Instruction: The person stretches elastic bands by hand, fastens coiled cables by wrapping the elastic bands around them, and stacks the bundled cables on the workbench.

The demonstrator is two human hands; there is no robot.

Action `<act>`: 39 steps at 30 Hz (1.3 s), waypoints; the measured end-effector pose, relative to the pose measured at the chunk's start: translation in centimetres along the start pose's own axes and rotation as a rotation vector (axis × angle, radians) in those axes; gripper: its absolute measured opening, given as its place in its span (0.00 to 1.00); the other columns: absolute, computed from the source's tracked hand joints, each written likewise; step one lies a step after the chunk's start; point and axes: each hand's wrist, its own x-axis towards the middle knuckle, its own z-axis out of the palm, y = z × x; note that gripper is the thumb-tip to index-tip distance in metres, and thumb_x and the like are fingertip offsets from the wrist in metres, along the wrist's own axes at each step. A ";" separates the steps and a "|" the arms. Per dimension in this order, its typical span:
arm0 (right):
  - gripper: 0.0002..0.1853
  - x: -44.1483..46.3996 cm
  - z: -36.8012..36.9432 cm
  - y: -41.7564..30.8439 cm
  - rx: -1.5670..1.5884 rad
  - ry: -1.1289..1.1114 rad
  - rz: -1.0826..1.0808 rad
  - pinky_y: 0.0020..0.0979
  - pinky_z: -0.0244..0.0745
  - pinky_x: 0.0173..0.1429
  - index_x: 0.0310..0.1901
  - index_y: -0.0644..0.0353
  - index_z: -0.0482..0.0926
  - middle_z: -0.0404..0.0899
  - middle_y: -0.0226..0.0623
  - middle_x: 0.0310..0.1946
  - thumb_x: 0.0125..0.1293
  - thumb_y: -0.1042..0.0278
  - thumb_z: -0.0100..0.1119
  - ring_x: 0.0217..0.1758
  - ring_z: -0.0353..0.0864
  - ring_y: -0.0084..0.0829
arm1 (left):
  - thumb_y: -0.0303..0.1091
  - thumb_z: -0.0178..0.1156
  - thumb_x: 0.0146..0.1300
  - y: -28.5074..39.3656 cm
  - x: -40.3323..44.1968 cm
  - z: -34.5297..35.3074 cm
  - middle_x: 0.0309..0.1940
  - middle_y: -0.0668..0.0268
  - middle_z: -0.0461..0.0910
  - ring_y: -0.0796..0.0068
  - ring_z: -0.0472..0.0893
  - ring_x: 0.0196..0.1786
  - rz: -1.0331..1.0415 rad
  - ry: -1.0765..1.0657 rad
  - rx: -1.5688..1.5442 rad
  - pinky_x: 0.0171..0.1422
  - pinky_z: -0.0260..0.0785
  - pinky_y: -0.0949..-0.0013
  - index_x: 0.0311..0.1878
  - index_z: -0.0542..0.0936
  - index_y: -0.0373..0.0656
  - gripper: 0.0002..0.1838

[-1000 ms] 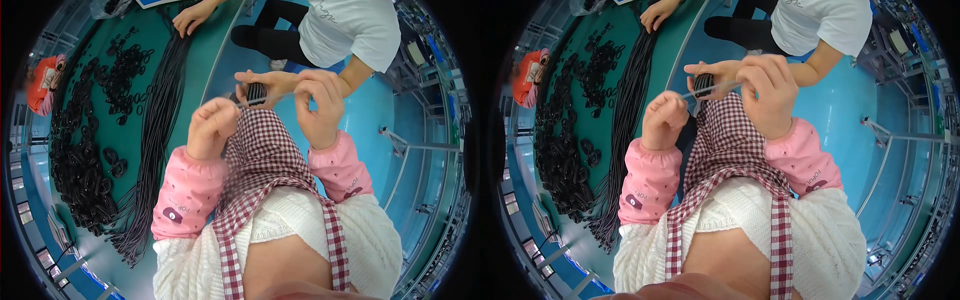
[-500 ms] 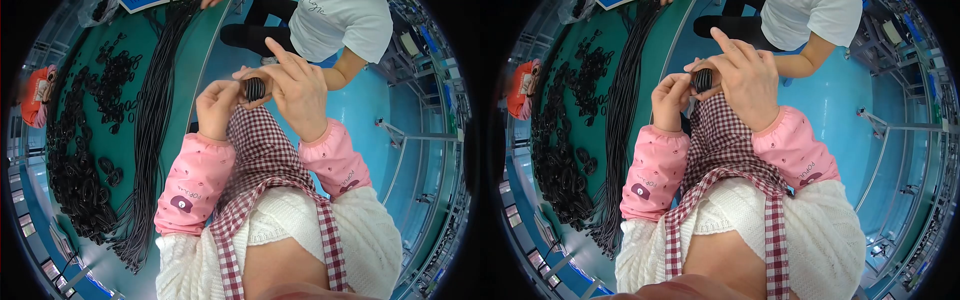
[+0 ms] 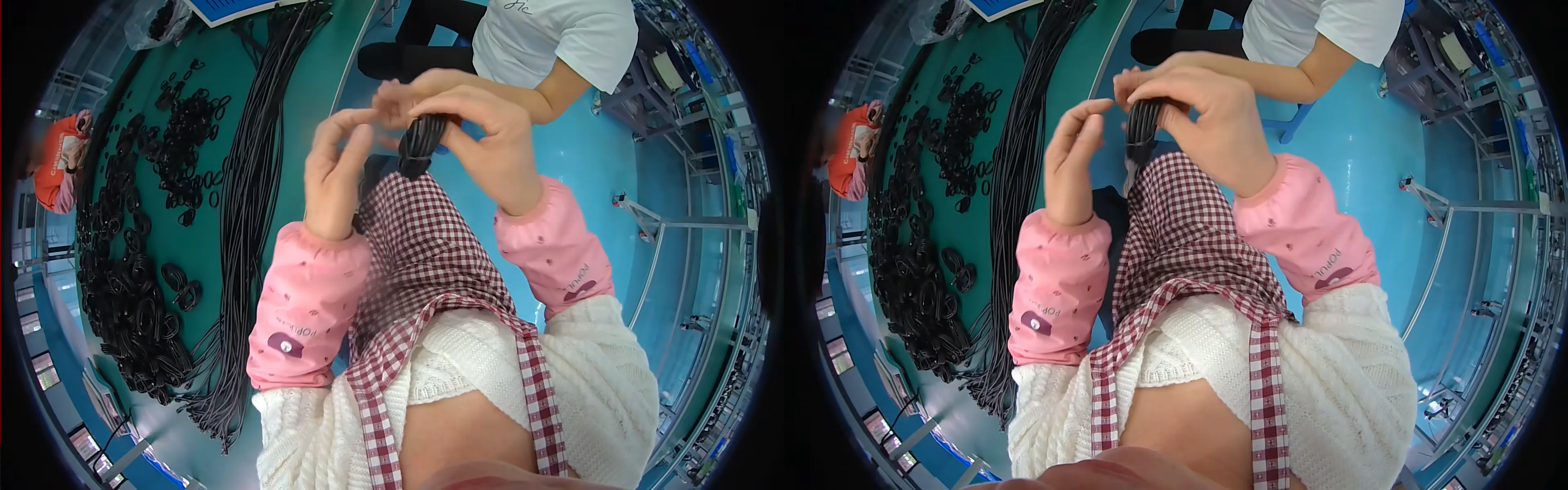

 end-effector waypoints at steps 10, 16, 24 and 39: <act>0.07 0.6 1.3 -3.9 0.027 -0.213 0.333 0.23 0.73 0.37 0.36 0.64 0.83 0.81 0.31 0.28 0.55 0.82 0.63 0.33 0.80 0.21 | 0.63 0.33 0.74 2.8 -2.8 0.4 0.34 0.62 0.77 0.80 0.69 0.21 -0.199 -0.392 -0.475 0.25 0.63 0.76 0.59 0.68 0.34 0.37; 0.06 -0.7 2.9 -3.6 -0.053 -0.107 -0.039 0.28 0.73 0.37 0.33 0.61 0.82 0.72 0.33 0.34 0.52 0.78 0.68 0.31 0.76 0.28 | 0.63 0.34 0.74 2.4 -3.2 -1.1 0.30 0.68 0.74 0.87 0.63 0.19 -0.296 -0.304 -0.640 0.19 0.51 0.82 0.63 0.68 0.34 0.37; 0.08 -1.1 3.1 -4.6 -0.052 -0.176 0.036 0.24 0.68 0.35 0.32 0.60 0.83 0.69 0.30 0.33 0.49 0.74 0.72 0.30 0.71 0.25 | 0.57 0.52 0.71 1.1 -3.2 -1.7 0.31 0.67 0.75 0.88 0.63 0.18 0.042 -0.293 -0.413 0.19 0.50 0.83 0.66 0.65 0.34 0.35; 0.07 -2.0 1.6 -3.4 0.537 -0.111 0.600 0.19 0.72 0.44 0.43 0.65 0.80 0.80 0.28 0.37 0.64 0.76 0.64 0.39 0.77 0.16 | 0.60 0.57 0.65 1.9 -3.0 -3.5 0.37 0.62 0.78 0.85 0.70 0.25 -0.071 -0.428 -0.508 0.28 0.63 0.81 0.66 0.64 0.31 0.42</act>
